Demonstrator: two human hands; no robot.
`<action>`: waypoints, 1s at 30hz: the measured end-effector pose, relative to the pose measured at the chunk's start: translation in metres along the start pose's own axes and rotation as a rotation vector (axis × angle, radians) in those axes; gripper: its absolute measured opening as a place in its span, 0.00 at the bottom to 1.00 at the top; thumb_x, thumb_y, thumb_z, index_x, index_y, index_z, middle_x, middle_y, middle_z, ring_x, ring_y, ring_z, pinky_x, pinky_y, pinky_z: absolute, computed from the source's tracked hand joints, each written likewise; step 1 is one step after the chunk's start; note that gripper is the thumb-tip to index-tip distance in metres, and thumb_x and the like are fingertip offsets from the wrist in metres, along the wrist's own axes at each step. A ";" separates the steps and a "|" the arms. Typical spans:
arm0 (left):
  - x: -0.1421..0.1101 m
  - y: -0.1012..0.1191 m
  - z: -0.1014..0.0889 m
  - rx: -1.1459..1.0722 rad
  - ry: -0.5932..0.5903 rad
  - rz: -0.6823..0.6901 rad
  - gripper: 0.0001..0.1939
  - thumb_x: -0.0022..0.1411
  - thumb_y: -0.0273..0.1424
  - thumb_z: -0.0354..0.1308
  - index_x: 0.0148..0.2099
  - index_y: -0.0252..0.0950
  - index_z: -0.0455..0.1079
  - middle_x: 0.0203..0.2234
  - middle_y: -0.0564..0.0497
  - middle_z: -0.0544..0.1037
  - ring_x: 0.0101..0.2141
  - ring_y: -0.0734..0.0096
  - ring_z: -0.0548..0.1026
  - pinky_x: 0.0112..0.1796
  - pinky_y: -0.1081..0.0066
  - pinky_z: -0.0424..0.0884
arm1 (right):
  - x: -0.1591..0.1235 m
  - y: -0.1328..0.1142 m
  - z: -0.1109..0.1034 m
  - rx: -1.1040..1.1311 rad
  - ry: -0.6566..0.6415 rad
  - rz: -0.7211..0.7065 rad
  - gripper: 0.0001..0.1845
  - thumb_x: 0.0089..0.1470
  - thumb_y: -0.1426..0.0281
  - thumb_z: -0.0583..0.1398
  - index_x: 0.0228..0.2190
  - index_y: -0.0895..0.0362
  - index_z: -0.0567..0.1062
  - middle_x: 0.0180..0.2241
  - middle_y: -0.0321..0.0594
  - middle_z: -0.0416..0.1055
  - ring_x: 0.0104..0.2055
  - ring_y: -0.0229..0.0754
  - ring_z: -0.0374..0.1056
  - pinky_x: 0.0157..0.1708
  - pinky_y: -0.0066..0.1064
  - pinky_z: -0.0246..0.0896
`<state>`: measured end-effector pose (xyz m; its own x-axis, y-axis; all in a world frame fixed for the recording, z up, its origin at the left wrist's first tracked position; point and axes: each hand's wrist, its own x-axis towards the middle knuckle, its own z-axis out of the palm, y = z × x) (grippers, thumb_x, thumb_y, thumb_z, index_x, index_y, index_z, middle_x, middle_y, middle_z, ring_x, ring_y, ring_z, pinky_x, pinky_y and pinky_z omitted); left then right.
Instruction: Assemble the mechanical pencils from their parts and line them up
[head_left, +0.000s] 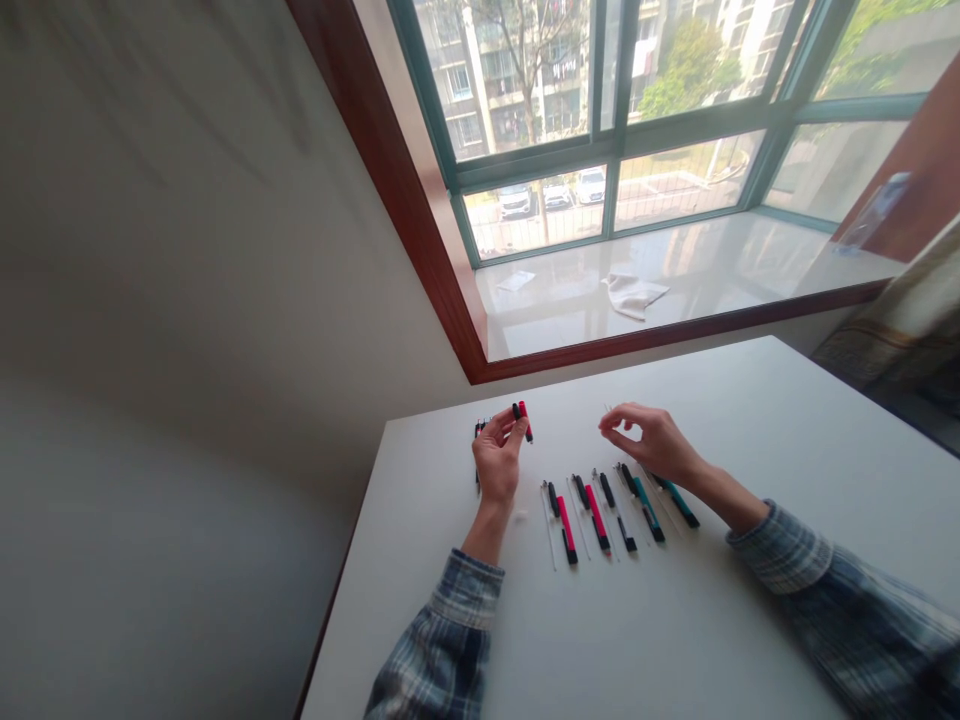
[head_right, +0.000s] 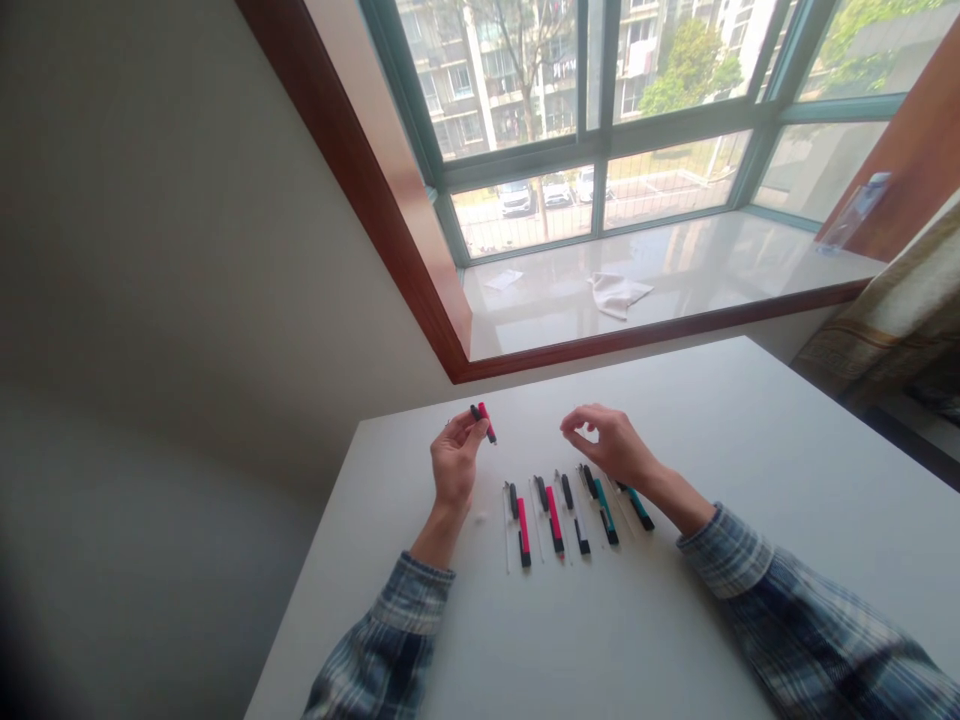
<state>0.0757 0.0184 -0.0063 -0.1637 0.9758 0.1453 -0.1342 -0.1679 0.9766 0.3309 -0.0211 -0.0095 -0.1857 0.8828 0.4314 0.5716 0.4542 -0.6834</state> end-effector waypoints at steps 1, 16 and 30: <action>0.000 0.000 0.000 -0.002 -0.003 0.005 0.18 0.53 0.36 0.73 0.46 0.35 0.82 0.40 0.45 0.85 0.41 0.62 0.80 0.44 0.61 0.77 | 0.000 -0.002 -0.001 -0.018 -0.002 -0.011 0.08 0.65 0.65 0.61 0.38 0.53 0.80 0.37 0.41 0.81 0.39 0.46 0.75 0.39 0.40 0.74; -0.002 0.002 -0.006 0.027 -0.019 0.067 0.15 0.57 0.37 0.70 0.45 0.35 0.81 0.37 0.46 0.84 0.33 0.68 0.78 0.40 0.65 0.75 | -0.012 -0.118 0.074 -0.270 -0.477 -0.241 0.07 0.58 0.64 0.70 0.40 0.50 0.84 0.39 0.39 0.81 0.46 0.50 0.68 0.46 0.42 0.63; -0.007 0.007 -0.005 0.195 -0.120 0.109 0.12 0.58 0.37 0.70 0.43 0.37 0.82 0.38 0.46 0.85 0.37 0.63 0.79 0.45 0.61 0.73 | 0.000 -0.094 0.052 0.070 -0.282 -0.081 0.03 0.62 0.68 0.64 0.35 0.53 0.80 0.32 0.36 0.79 0.33 0.40 0.71 0.36 0.32 0.68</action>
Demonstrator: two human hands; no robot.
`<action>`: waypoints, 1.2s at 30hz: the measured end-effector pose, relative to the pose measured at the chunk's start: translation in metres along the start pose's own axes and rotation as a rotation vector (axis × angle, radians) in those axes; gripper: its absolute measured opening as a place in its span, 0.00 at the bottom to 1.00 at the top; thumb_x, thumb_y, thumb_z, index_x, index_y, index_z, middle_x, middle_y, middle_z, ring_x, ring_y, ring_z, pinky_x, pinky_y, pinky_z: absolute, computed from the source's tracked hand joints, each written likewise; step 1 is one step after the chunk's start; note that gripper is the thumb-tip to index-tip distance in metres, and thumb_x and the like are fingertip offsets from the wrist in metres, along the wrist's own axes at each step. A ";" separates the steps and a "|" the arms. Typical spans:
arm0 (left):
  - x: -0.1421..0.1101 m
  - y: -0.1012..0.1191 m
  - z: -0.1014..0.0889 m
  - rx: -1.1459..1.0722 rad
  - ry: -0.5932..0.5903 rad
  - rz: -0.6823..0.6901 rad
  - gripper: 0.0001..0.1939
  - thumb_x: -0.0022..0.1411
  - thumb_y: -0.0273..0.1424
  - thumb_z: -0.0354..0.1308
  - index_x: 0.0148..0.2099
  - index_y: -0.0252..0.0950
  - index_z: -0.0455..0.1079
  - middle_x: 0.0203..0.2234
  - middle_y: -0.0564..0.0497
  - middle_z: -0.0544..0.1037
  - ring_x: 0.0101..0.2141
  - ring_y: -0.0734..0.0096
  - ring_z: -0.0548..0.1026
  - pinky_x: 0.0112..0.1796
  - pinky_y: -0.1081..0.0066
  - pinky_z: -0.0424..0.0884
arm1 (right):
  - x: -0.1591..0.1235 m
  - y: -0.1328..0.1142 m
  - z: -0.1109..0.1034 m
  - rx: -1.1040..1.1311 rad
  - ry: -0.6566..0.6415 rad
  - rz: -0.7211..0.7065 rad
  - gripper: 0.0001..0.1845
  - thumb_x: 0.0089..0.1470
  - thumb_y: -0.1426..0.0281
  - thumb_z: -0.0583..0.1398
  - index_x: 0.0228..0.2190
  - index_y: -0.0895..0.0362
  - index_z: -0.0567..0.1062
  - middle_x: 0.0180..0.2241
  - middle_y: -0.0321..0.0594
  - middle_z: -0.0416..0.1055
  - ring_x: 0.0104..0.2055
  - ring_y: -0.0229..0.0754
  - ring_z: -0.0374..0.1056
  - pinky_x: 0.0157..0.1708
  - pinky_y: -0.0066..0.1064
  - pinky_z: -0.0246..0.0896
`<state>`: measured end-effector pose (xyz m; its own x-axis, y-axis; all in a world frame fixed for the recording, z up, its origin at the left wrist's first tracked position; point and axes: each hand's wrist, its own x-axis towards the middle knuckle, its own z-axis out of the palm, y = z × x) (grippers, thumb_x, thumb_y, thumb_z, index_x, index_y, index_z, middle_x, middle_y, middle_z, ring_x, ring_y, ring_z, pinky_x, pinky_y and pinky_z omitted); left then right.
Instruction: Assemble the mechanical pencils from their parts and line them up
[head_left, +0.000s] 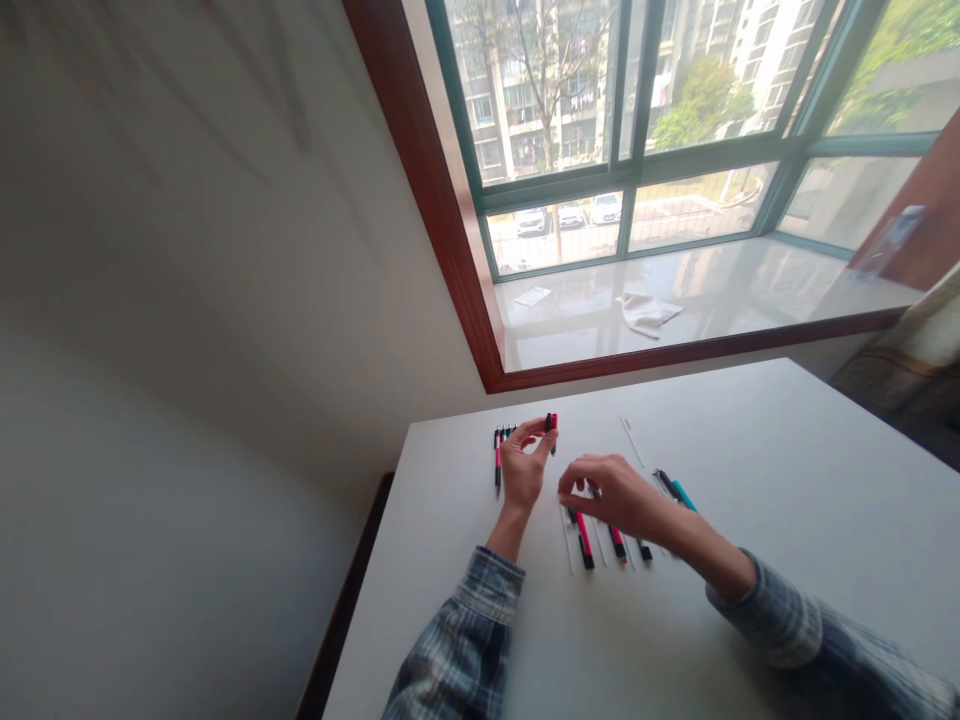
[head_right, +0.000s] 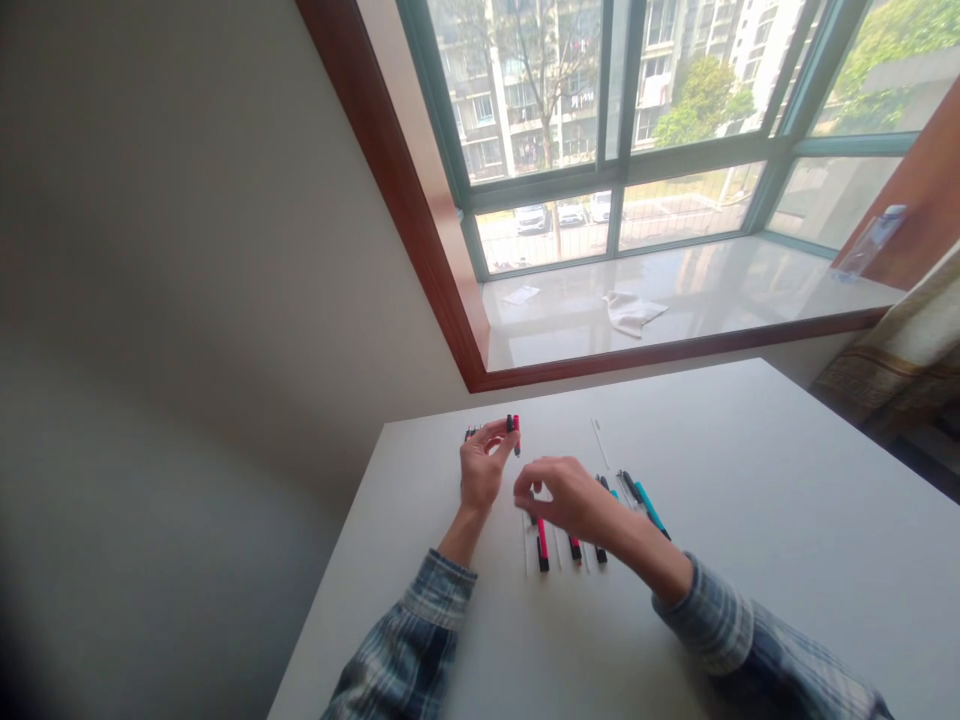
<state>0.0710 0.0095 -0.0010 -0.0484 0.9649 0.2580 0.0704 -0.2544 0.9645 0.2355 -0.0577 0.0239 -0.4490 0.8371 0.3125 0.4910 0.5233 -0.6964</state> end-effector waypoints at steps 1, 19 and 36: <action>-0.001 0.002 0.001 0.037 -0.015 0.021 0.11 0.58 0.37 0.70 0.42 0.38 0.83 0.38 0.46 0.85 0.38 0.63 0.79 0.46 0.61 0.72 | 0.000 0.007 -0.010 0.061 0.076 0.033 0.05 0.62 0.65 0.64 0.35 0.53 0.80 0.31 0.36 0.79 0.31 0.40 0.71 0.35 0.32 0.68; -0.012 0.022 0.011 0.168 -0.253 0.192 0.07 0.62 0.35 0.68 0.43 0.43 0.83 0.38 0.47 0.84 0.41 0.58 0.78 0.47 0.59 0.71 | 0.006 0.038 -0.042 0.382 0.439 0.128 0.16 0.59 0.55 0.66 0.39 0.54 0.83 0.40 0.44 0.82 0.43 0.48 0.77 0.44 0.41 0.76; -0.007 -0.001 0.010 -0.030 -0.175 -0.016 0.15 0.58 0.38 0.71 0.46 0.38 0.82 0.40 0.44 0.85 0.41 0.60 0.81 0.49 0.57 0.72 | -0.002 0.085 -0.076 -0.200 0.548 0.296 0.17 0.61 0.54 0.63 0.34 0.53 0.83 0.33 0.42 0.82 0.31 0.46 0.75 0.35 0.39 0.71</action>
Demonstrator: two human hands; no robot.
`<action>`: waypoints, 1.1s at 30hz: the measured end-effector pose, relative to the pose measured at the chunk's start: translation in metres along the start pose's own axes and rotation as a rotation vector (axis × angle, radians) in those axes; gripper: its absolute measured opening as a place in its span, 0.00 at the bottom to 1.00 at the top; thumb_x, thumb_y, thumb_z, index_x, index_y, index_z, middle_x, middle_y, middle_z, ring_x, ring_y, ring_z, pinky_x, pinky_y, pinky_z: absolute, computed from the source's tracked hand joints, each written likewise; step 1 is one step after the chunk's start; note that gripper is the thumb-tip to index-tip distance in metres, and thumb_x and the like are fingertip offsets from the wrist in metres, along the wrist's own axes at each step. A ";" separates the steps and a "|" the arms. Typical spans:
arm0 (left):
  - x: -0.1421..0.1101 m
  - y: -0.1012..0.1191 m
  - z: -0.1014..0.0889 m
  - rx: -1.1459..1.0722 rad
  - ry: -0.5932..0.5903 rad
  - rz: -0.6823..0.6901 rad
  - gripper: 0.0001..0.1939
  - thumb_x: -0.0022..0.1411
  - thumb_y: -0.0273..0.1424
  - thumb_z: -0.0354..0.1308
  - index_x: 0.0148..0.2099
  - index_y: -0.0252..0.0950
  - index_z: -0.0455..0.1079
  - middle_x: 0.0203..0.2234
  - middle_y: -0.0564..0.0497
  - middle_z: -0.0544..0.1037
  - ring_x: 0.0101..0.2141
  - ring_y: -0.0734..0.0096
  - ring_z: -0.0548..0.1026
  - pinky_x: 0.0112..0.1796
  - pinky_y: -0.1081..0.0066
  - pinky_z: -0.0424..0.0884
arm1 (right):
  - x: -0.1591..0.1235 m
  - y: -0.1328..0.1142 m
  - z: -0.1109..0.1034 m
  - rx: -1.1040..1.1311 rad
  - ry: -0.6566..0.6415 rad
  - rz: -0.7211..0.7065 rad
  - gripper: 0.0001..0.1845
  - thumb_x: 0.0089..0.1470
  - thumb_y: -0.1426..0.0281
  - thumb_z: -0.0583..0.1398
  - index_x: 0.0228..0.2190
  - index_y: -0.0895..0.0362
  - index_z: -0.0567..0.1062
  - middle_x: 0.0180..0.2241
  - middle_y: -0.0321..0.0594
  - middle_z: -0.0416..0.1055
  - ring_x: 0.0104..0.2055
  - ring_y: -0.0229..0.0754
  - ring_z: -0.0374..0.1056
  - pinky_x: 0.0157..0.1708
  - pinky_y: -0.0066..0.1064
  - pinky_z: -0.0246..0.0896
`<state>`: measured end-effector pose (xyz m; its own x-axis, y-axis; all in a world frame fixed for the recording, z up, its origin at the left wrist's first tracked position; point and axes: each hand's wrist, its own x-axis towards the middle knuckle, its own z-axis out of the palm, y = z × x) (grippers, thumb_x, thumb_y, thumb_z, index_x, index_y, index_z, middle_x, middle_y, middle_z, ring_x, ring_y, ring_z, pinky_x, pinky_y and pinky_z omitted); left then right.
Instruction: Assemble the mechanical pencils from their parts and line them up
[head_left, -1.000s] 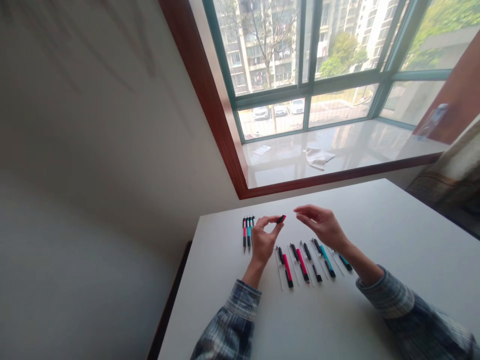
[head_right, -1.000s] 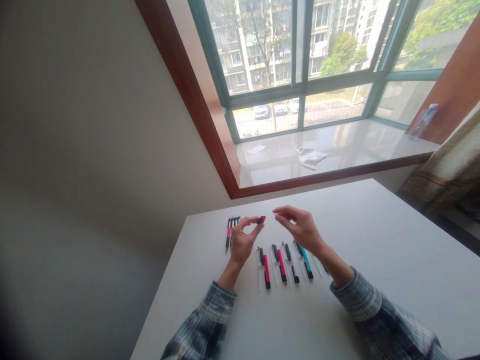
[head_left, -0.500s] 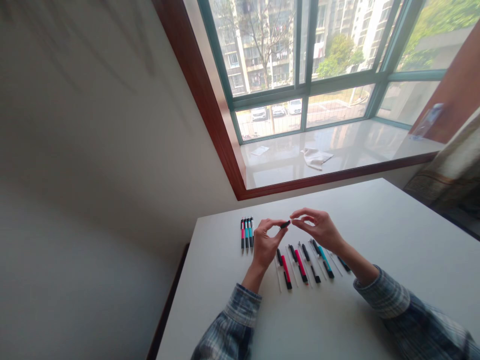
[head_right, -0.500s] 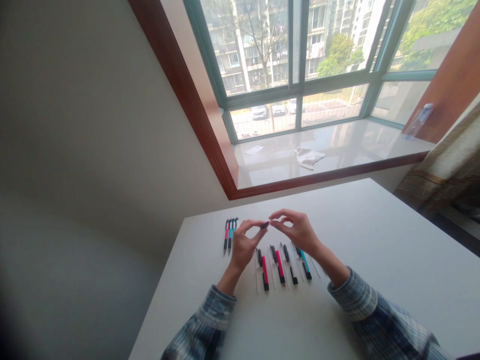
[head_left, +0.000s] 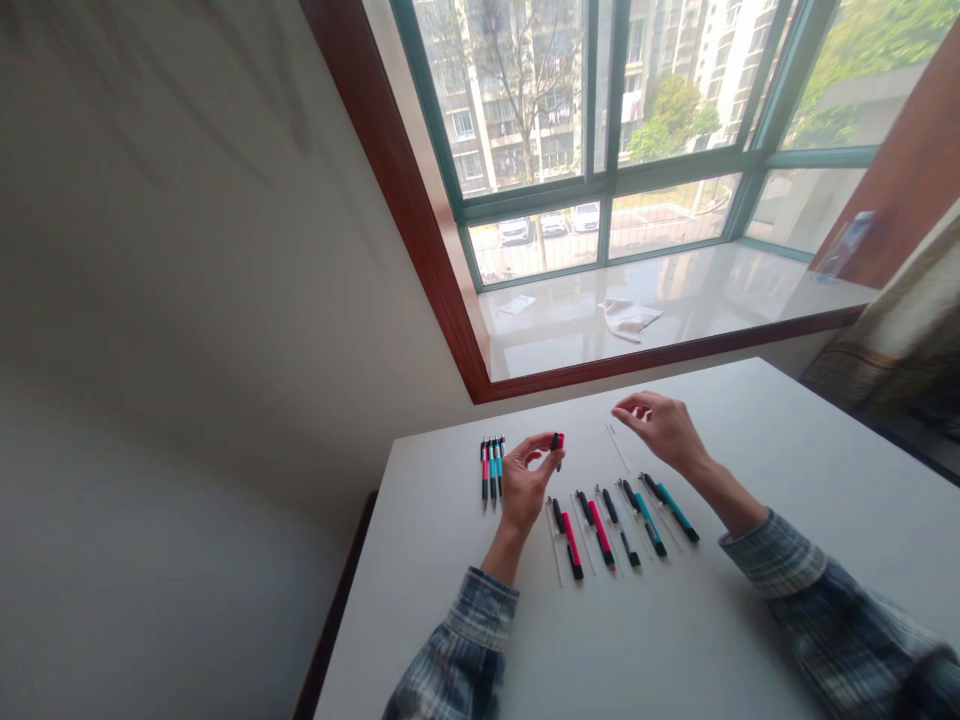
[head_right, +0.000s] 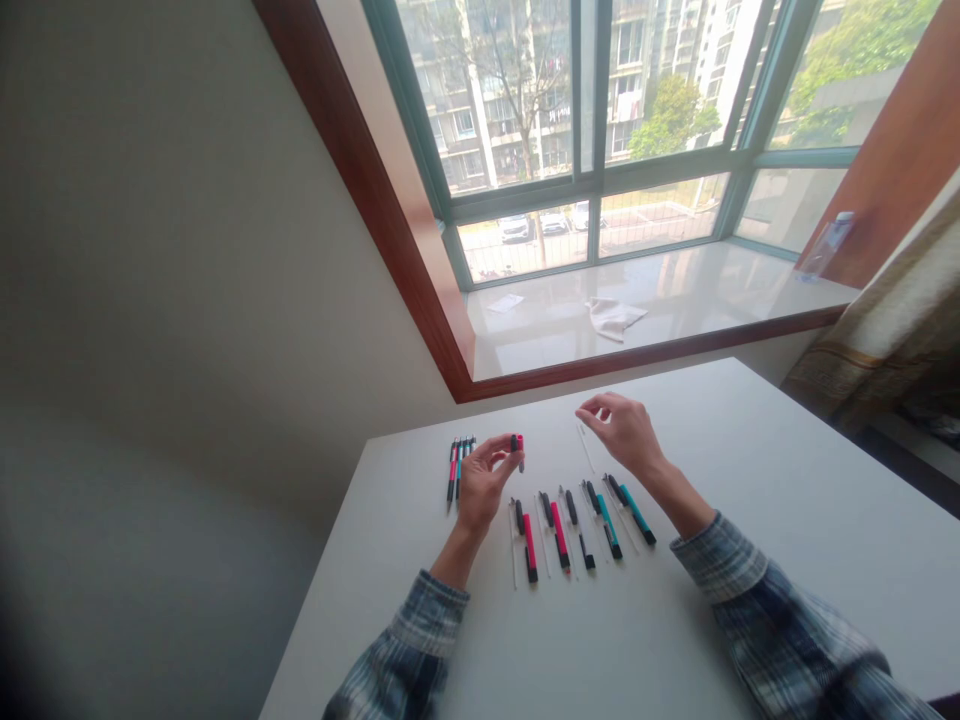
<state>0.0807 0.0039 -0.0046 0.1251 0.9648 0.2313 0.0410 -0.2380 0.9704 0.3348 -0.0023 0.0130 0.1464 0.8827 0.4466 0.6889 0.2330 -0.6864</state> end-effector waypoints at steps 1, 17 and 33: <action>0.001 -0.001 -0.001 -0.017 0.012 -0.007 0.16 0.57 0.38 0.71 0.47 0.37 0.82 0.40 0.44 0.85 0.40 0.60 0.81 0.49 0.58 0.72 | 0.000 0.007 -0.001 -0.091 -0.032 -0.008 0.16 0.61 0.55 0.63 0.33 0.53 0.83 0.32 0.41 0.82 0.30 0.46 0.75 0.34 0.39 0.70; 0.002 0.005 0.002 0.042 0.038 -0.013 0.13 0.59 0.37 0.70 0.44 0.39 0.83 0.40 0.45 0.85 0.40 0.62 0.79 0.48 0.59 0.72 | -0.021 0.012 0.023 -0.387 -0.329 -0.075 0.10 0.61 0.72 0.61 0.29 0.54 0.80 0.32 0.46 0.80 0.39 0.50 0.74 0.35 0.34 0.67; -0.006 0.013 0.009 0.260 -0.041 0.108 0.08 0.60 0.34 0.69 0.44 0.43 0.83 0.38 0.48 0.84 0.43 0.60 0.78 0.47 0.60 0.70 | -0.015 -0.011 0.018 0.782 0.012 0.217 0.16 0.56 0.57 0.69 0.39 0.56 0.79 0.38 0.44 0.81 0.40 0.46 0.76 0.42 0.37 0.72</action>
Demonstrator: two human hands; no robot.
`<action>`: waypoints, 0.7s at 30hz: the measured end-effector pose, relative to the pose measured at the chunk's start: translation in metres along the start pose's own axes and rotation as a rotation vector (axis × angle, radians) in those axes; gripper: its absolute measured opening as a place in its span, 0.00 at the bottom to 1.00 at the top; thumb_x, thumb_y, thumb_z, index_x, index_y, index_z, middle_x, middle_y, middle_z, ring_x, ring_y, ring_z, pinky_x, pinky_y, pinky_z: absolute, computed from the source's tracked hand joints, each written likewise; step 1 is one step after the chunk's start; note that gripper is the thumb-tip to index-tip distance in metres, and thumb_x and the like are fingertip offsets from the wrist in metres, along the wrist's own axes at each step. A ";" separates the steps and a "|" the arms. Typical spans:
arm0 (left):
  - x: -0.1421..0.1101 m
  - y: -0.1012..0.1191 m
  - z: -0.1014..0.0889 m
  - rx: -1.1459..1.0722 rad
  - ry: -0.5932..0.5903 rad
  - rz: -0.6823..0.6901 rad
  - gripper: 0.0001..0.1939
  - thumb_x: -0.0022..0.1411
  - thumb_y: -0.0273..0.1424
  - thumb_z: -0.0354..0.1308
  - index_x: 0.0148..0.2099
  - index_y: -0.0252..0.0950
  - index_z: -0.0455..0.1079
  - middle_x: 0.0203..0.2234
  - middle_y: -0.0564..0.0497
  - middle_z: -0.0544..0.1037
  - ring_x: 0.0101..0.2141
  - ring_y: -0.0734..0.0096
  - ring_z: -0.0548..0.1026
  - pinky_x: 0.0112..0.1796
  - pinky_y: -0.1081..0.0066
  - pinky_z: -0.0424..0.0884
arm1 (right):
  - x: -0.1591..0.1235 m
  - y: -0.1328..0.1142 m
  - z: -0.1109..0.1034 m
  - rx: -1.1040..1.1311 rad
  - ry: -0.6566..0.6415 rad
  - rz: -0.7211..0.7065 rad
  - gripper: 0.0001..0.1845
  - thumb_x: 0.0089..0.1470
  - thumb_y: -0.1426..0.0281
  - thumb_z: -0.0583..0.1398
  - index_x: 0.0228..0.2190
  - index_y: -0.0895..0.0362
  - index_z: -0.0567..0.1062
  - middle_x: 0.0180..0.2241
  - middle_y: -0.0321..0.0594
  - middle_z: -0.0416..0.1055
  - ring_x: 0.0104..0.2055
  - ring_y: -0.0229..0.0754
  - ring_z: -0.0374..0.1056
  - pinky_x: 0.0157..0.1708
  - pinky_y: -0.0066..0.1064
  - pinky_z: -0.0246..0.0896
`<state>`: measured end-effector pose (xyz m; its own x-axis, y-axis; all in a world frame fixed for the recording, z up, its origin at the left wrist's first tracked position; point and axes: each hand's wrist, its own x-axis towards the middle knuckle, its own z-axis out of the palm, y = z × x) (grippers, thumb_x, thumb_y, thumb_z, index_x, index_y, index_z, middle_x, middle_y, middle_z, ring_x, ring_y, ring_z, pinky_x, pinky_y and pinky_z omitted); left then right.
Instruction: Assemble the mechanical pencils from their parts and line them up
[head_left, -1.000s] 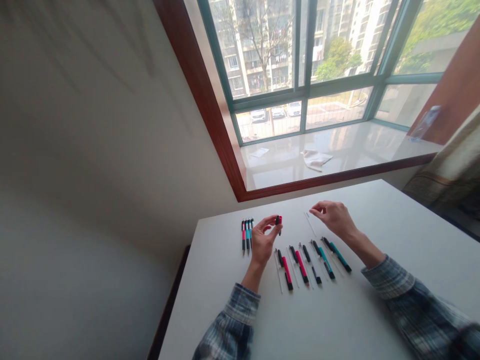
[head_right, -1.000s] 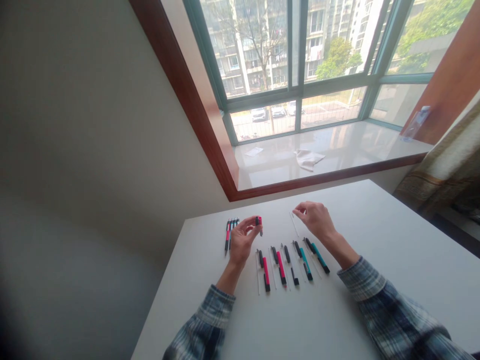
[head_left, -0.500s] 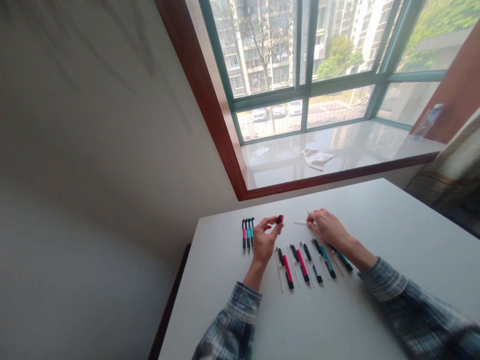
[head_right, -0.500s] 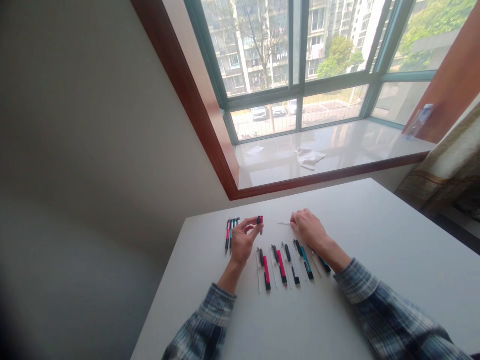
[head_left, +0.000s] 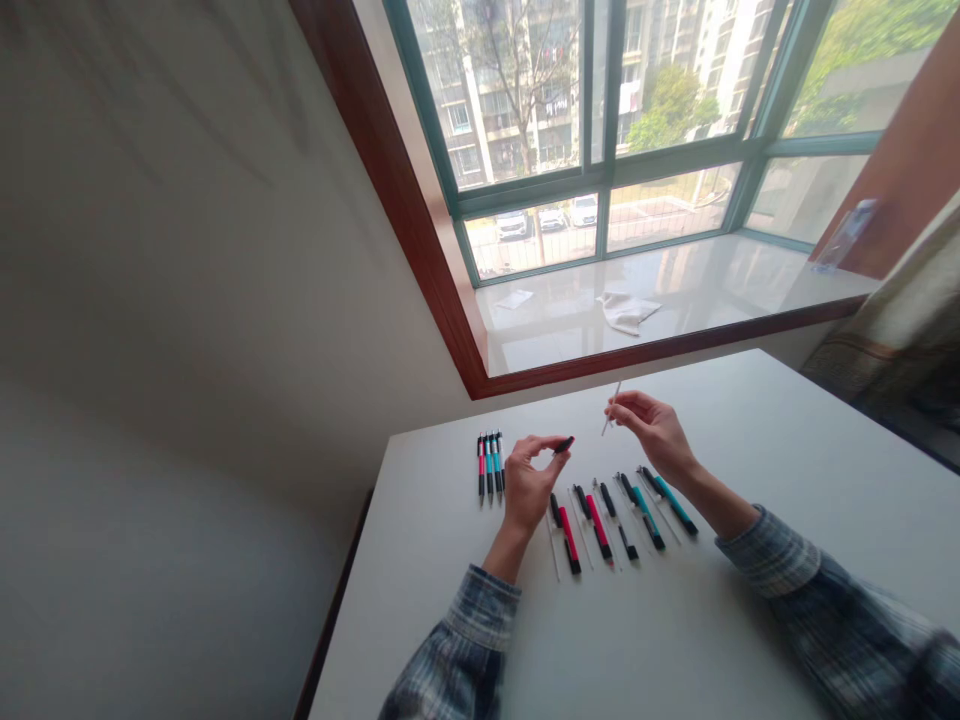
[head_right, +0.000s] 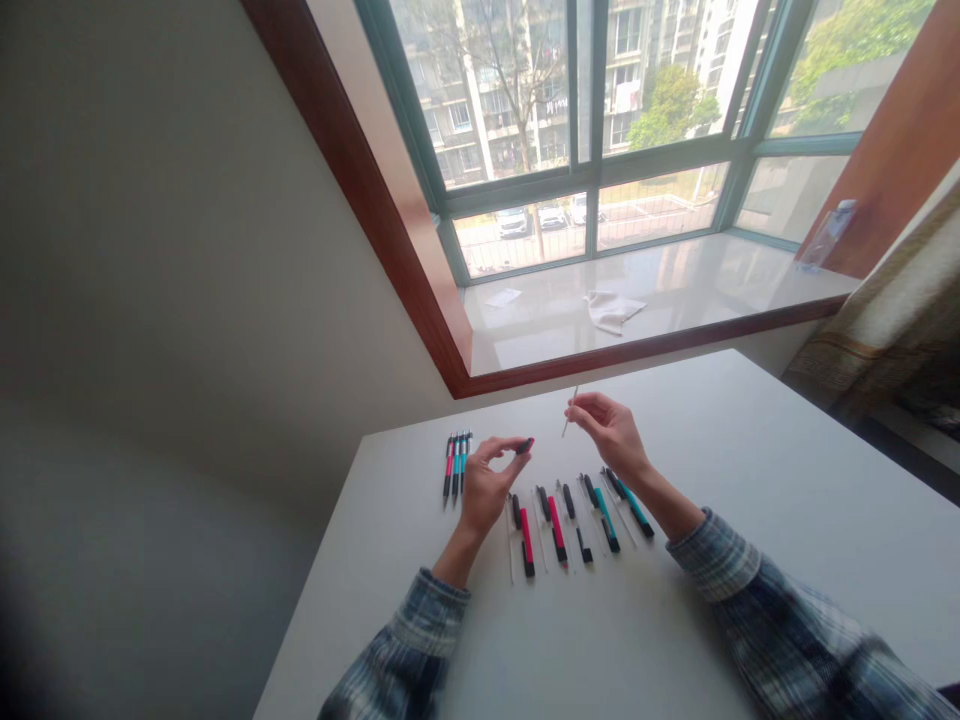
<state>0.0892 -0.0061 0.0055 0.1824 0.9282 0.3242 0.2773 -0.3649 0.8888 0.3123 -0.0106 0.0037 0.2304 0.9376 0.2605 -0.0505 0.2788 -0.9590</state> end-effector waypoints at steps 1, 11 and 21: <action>0.000 0.001 0.001 0.016 -0.005 0.016 0.08 0.61 0.33 0.68 0.43 0.43 0.83 0.37 0.49 0.84 0.43 0.60 0.77 0.47 0.60 0.70 | -0.002 -0.002 0.002 0.035 -0.017 0.005 0.15 0.55 0.57 0.69 0.38 0.55 0.79 0.37 0.43 0.81 0.40 0.45 0.76 0.43 0.37 0.72; -0.001 0.005 0.003 0.054 -0.054 0.055 0.09 0.61 0.30 0.68 0.44 0.44 0.83 0.37 0.49 0.84 0.43 0.59 0.77 0.47 0.59 0.70 | -0.008 -0.010 0.010 0.061 -0.124 0.031 0.14 0.54 0.57 0.70 0.34 0.55 0.80 0.37 0.42 0.80 0.42 0.46 0.76 0.46 0.38 0.72; -0.001 0.006 0.004 0.014 -0.070 0.039 0.08 0.61 0.33 0.68 0.44 0.43 0.83 0.38 0.48 0.84 0.43 0.59 0.77 0.47 0.59 0.70 | -0.008 -0.009 0.008 0.041 -0.238 0.008 0.12 0.55 0.58 0.70 0.33 0.55 0.81 0.39 0.42 0.81 0.43 0.46 0.77 0.46 0.37 0.73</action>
<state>0.0940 -0.0096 0.0093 0.2585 0.9061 0.3348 0.2817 -0.4022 0.8711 0.3029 -0.0187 0.0113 -0.0057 0.9611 0.2762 -0.0916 0.2746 -0.9572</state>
